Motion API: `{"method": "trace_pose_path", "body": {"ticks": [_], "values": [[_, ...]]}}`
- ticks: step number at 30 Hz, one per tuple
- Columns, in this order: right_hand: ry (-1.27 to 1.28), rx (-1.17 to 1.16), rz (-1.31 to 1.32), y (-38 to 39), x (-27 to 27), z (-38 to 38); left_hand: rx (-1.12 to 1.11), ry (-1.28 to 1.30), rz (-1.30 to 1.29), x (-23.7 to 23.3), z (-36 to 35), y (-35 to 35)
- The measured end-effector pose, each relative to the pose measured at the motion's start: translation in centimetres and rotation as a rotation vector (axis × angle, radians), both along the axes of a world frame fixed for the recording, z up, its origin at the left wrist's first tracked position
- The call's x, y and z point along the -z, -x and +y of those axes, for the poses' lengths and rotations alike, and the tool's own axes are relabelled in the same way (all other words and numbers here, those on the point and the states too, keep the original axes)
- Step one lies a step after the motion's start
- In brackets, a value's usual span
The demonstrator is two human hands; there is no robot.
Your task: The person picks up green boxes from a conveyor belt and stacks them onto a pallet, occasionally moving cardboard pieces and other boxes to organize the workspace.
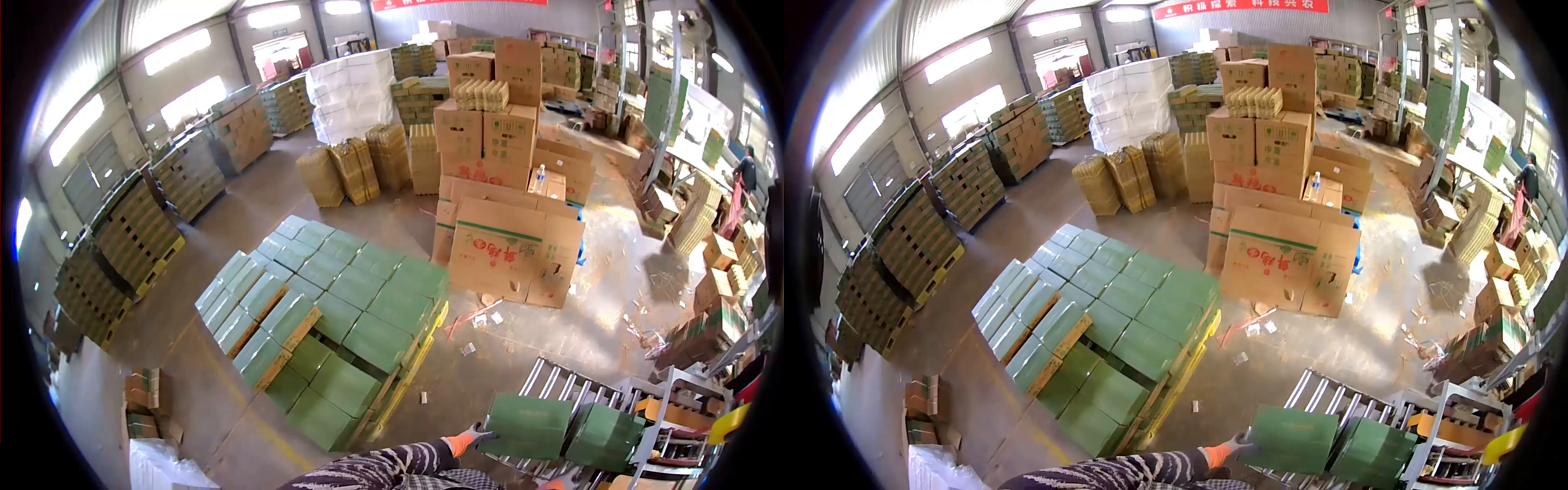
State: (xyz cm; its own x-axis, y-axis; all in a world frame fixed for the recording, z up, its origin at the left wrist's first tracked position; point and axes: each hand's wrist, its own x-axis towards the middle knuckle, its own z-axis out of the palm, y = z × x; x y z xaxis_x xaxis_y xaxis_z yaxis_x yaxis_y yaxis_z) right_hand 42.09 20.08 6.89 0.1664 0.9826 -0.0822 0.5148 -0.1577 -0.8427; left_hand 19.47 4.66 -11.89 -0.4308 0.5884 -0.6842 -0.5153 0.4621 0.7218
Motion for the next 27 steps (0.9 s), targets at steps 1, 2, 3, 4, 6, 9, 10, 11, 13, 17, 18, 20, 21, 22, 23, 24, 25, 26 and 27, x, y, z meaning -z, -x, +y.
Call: {"method": "trace_pose_path", "body": {"ticks": [1,2,3,4,6,9,10,11,13,17,18,20,21,22,23,24,25,26,27], "values": [[0.115,-0.008,-0.021,-0.7,-1.2,0.5,0.001,0.018,0.025,0.4,-0.1,0.4],[0.221,-0.038,-0.026,-0.9,-2.2,1.1,0.005,0.054,0.058,1.4,-0.1,0.7],[0.308,-0.06,-0.001,-1.0,-2.7,1.4,0.008,0.095,0.097,2.6,0.2,1.0],[0.37,-0.09,0.035,-1.0,-3.1,1.6,0.008,0.126,0.131,3.9,0.5,1.3],[0.468,-0.119,0.153,-0.5,-3.5,1.7,-0.009,0.09,0.143,2.9,0.7,1.6],[0.587,-0.129,0.433,0.8,-3.1,1.0,-0.068,-0.135,0.073,-3.2,0.7,2.2],[0.621,-0.13,0.532,1.4,-2.8,0.7,-0.049,-0.16,0.077,-4.5,0.4,2.1],[0.653,-0.127,0.628,1.7,-2.3,0.4,-0.032,-0.185,0.079,-4.9,0.1,1.9],[0.714,-0.139,0.808,2.4,-1.0,-0.4,-0.094,-0.189,0.124,-2.8,-0.8,2.8],[0.933,-0.306,1.128,3.3,0.4,-1.7,-0.165,-0.098,0.256,-11.4,-7.9,4.4],[1.055,-0.357,1.207,3.9,0.2,-2.2,-0.247,-0.219,-0.054,-12.9,-10.5,5.2],[0.877,-0.222,0.933,4.5,5.3,-1.9,-0.309,-0.173,-0.097,-14.3,-16.0,6.2],[0.822,-0.252,0.824,5.5,7.0,-2.8,-0.388,-0.12,-0.082,-12.7,-18.9,5.6],[0.912,-0.344,0.864,7.9,6.3,-4.6,-0.461,-0.068,-0.051,-10.8,-21.8,5.4],[0.86,-0.358,0.799,9.6,8.4,-5.5,-0.556,-0.129,-0.103,-10.4,-24.8,5.1],[0.947,-0.397,0.764,13.6,4.1,-9.2,-0.649,-0.19,-0.155,-10.3,-27.9,4.6],[1.026,-0.457,0.733,15.6,5.3,-10.5,-0.764,-0.233,-0.187,-11.5,-30.8,4.2],[1.048,-0.486,0.679,18.5,5.9,-12.3,-0.879,-0.276,-0.216,-13.2,-33.6,4.0],[1.029,-0.575,0.648,21.5,4.6,-15.3,-0.959,-0.312,-0.231,-14.6,-36.2,3.8]]}}
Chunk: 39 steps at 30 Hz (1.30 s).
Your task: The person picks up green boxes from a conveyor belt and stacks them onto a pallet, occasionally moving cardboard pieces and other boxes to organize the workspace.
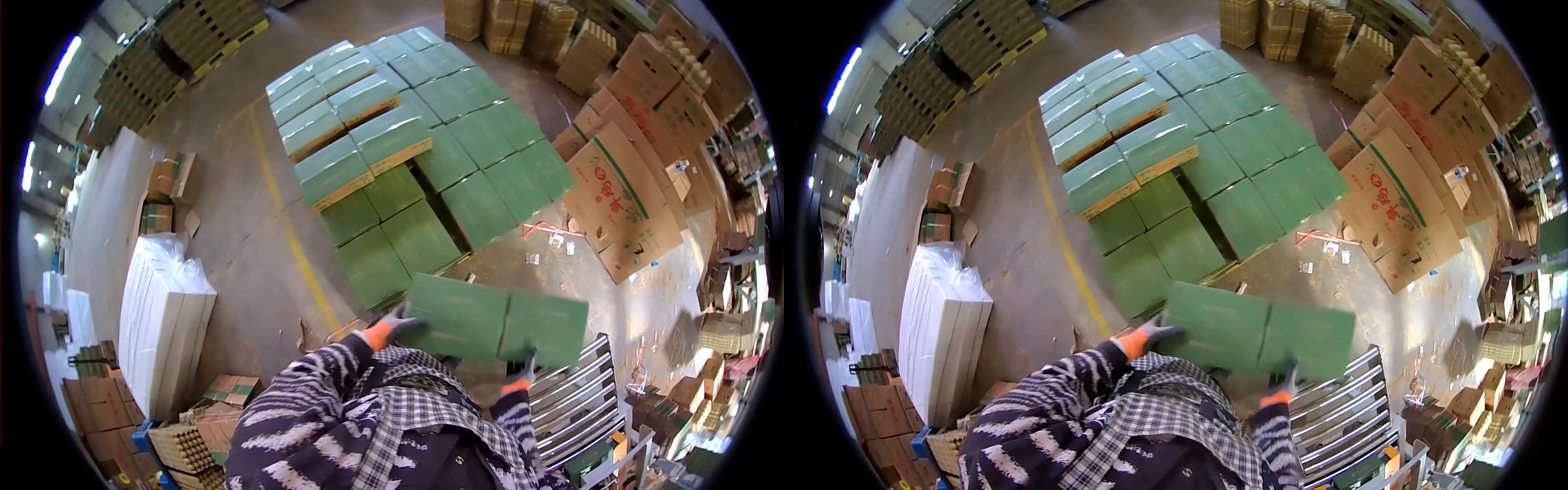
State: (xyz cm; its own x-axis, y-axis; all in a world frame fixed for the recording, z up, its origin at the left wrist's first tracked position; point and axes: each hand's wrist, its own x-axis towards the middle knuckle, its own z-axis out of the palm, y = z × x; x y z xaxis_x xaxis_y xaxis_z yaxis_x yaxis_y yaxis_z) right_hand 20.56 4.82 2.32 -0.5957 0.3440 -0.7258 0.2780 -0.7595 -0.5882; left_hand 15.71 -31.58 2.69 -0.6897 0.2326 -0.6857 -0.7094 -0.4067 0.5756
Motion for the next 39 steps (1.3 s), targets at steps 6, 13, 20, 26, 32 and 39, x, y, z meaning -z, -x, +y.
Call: {"method": "trace_pose_path", "body": {"ticks": [6,13,20,26,32,39], "values": [[-0.096,-0.159,-0.072,16.9,1.2,-16.4,-0.229,0.002,-0.102,4.5,-15.6,-0.5],[-0.155,-0.331,0.163,30.3,11.4,-28.5,-0.293,0.108,-0.059,6.8,-25.0,4.8],[-0.671,-0.832,-0.009,36.4,16.8,-29.2,-0.442,0.197,-0.158,10.7,-25.2,10.1],[-0.941,-1.056,0.01,30.3,15.8,-28.4,-0.561,0.367,-0.263,13.1,-25.4,9.7],[-1.067,-1.395,-0.049,17.1,7.4,-20.9,-0.735,0.48,-0.203,14.9,-24.2,4.2],[-1.401,-0.927,-0.324,2.9,1.1,-1.3,-0.178,0.639,-0.448,17.2,-18.5,-2.0]]}}
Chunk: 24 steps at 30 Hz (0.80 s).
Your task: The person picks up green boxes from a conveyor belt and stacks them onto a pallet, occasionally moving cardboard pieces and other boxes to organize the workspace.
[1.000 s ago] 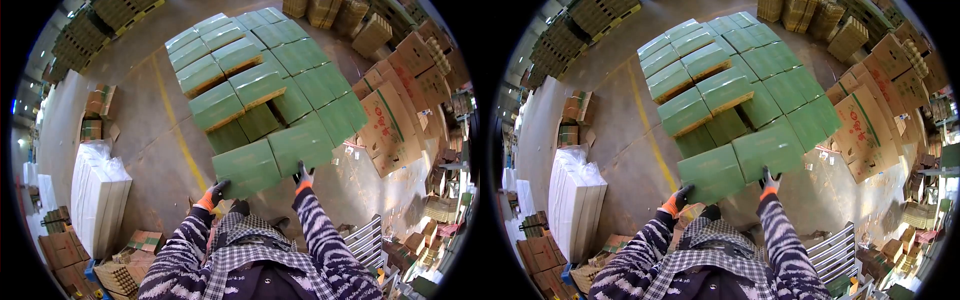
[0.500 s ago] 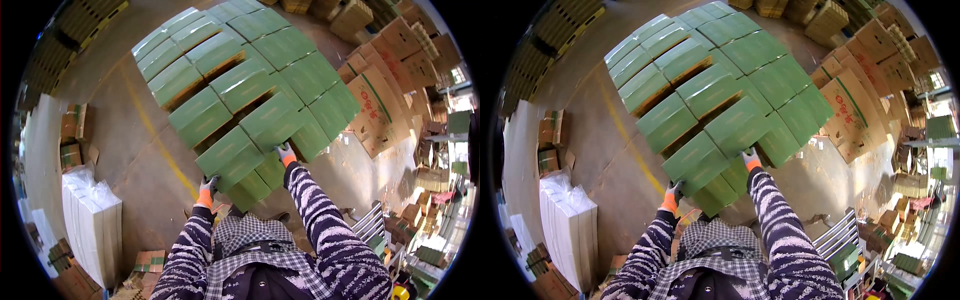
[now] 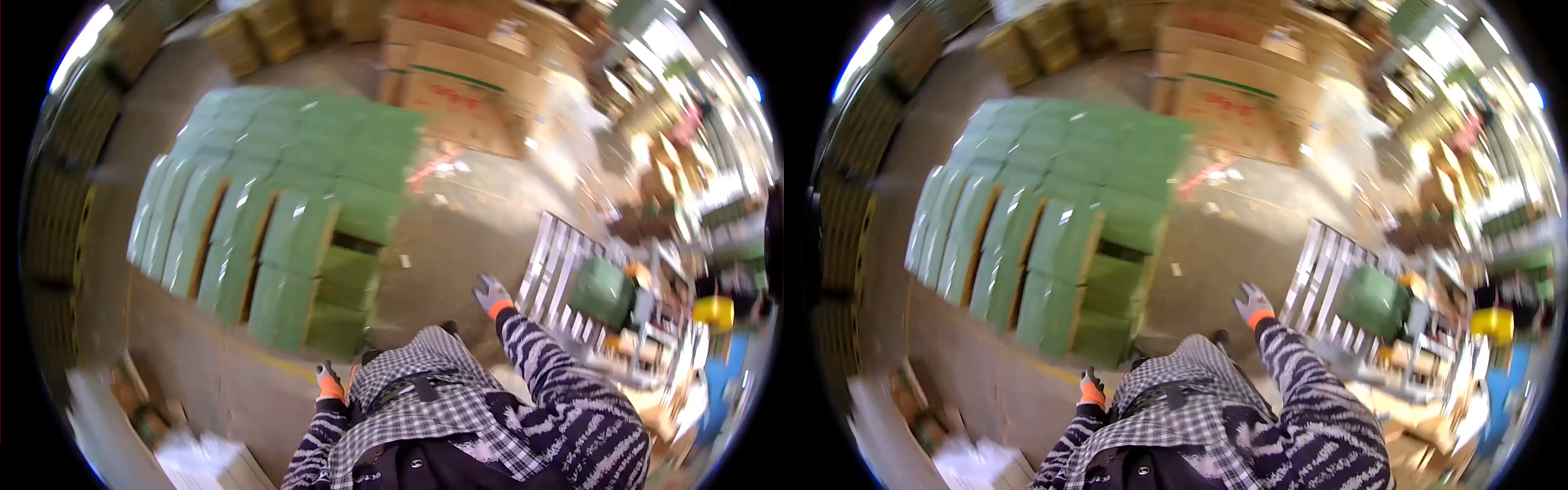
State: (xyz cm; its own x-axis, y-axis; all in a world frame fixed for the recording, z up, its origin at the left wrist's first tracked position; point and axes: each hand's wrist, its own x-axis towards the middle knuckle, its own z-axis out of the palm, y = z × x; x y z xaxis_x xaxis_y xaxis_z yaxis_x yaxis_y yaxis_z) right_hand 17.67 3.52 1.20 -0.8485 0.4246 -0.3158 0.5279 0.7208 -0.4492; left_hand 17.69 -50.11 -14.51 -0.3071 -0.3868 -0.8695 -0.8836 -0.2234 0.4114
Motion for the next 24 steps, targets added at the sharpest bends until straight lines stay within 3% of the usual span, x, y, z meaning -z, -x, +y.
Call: {"method": "trace_pose_path", "body": {"ticks": [1,2,3,4,5,7,10,13,14,16,19,20,21,22,23,24], "values": [[-0.099,0.07,0.06,-2.1,-1.4,3.1,0.09,-0.023,0.021,-3.7,3.4,0.7],[-0.203,0.135,0.112,-4.1,-2.9,6.3,0.145,-0.126,0.038,-4.6,5.5,1.3],[-0.319,0.226,0.122,-6.0,-5.2,9.1,0.487,-0.225,0.312,-0.6,5.3,0.7],[-0.431,0.302,0.132,-7.9,-7.4,11.7,0.693,-0.294,0.444,0.9,7.0,1.7],[-0.563,0.392,0.112,-10.5,-6.2,15.3,0.869,-0.364,0.596,2.4,8.7,2.6],[-0.711,0.582,0.051,-14.3,-7.6,19.5,0.844,-0.597,0.035,-3.7,16.6,7.0],[-0.664,0.781,-0.018,-18.7,-6.9,23.2,0.869,-0.47,0.029,-8.7,26.9,8.4],[-0.518,0.581,-0.247,-19.7,-5.7,20.8,0.899,-0.647,0.095,-8.6,34.7,8.8],[-0.501,0.581,-0.218,-19.5,-5.0,19.5,0.898,-0.723,0.108,-9.1,37.4,8.6],[-0.491,0.533,-0.109,-18.5,-5.4,16.1,1.053,-0.812,0.173,-16.9,43.3,5.7],[-0.177,0.422,-0.134,-17.8,-7.3,11.8,1.38,-0.807,0.286,-20.8,48.1,2.6],[-0.105,0.405,0.201,-19.3,-5.0,11.1,1.419,-0.802,0.297,-20.2,49.3,1.6],[0.211,0.698,0.42,-20.5,-4.1,10.1,1.379,-0.816,0.275,-18.3,50.6,0.1],[0.266,0.964,0.599,-21.3,-4.7,10.0,1.288,-0.835,0.236,-16.9,51.5,-1.1],[0.266,1.197,0.965,-21.9,-4.7,11.1,1.154,-0.86,0.187,-15.9,52.0,-2.1],[0.306,1.385,1.043,-24.9,-1.9,14.1,0.942,-0.907,0.131,-17.0,52.0,-2.9]]}}
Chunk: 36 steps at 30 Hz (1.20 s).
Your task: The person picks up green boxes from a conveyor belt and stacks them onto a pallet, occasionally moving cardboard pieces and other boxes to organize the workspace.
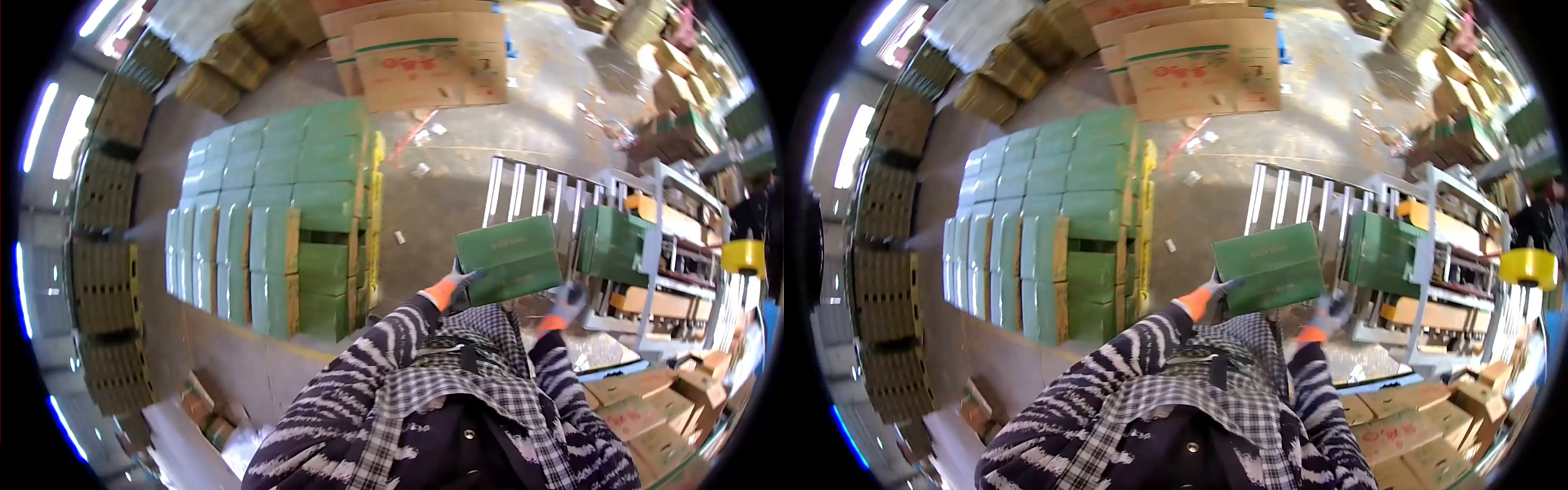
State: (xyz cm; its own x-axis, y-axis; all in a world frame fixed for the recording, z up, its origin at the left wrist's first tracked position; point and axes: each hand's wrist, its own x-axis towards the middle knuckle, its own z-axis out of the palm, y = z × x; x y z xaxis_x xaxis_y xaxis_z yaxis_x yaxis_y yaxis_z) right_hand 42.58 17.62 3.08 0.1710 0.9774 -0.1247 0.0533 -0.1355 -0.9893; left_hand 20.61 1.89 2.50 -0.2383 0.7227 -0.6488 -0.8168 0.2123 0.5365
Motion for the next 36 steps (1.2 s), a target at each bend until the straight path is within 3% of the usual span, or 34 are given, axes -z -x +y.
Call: {"method": "trace_pose_path", "body": {"ticks": [1,3,4,6,7,9,11,14,15,19,21,22,23,24,25,28,32,36], "values": [[0.204,0.079,0.06,-3.4,2.7,2.9,-0.164,-0.002,-0.137,-1.1,0.1,-0.8],[0.419,0.026,0.302,-6.3,4.5,6.1,-0.273,0.0,-0.184,-0.2,-1.0,-0.6],[0.431,-0.113,0.491,-6.4,4.4,7.3,-0.276,-0.002,-0.14,-0.6,-1.3,-0.3],[0.637,-0.073,0.666,-6.4,6.7,10.6,-0.308,0.002,-0.099,-0.7,-2.8,-0.3],[0.453,-0.251,0.509,-6.5,8.8,11.6,-0.356,-0.024,-0.066,-0.2,-3.6,-0.2],[0.269,-0.446,0.351,-4.2,7.9,10.9,-0.427,-0.047,-0.032,-1.4,-5.3,0.9],[0.71,-0.073,0.631,-2.1,5.9,10.9,-0.384,0.042,-0.035,-2.9,-7.9,2.4],[0.561,-0.183,0.667,0.2,6.0,8.7,-0.432,0.023,-0.03,-0.7,-13.8,3.0],[0.663,-0.072,0.542,2.0,3.7,6.7,-0.453,0.049,-0.016,-1.5,-15.9,2.9],[0.676,-0.386,0.58,6.0,3.1,-0.3,-0.543,0.15,0.022,-0.5,-24.9,2.0],[0.721,-0.523,0.652,10.2,2.0,-5.1,-0.628,0.177,-0.019,-2.7,-29.0,1.9],[0.752,-0.5,0.491,12.7,0.2,-8.1,-0.669,0.171,-0.018,-3.7,-30.9,1.7],[0.879,-0.565,0.529,14.8,0.2,-10.4,-0.685,0.171,-0.025,-4.3,-32.6,1.4],[0.79,-0.691,0.466,17.0,-0.7,-13.2,-0.734,0.187,-0.02,-4.8,-34.1,1.2],[0.982,-0.744,0.506,18.6,-0.2,-15.0,-0.782,0.202,-0.013,-5.0,-35.7,1.0],[0.799,-0.834,0.219,23.7,0.3,-21.3,-0.867,0.284,-0.054,-2.3,-41.5,-0.8],[0.861,-1.031,-0.025,30.3,0.5,-27.8,-0.986,0.279,-0.104,0.9,-47.5,-1.8],[0.91,-1.096,-0.011,35.6,5.1,-32.0,-1.054,0.278,-0.18,3.0,-50.8,0.7]]}}
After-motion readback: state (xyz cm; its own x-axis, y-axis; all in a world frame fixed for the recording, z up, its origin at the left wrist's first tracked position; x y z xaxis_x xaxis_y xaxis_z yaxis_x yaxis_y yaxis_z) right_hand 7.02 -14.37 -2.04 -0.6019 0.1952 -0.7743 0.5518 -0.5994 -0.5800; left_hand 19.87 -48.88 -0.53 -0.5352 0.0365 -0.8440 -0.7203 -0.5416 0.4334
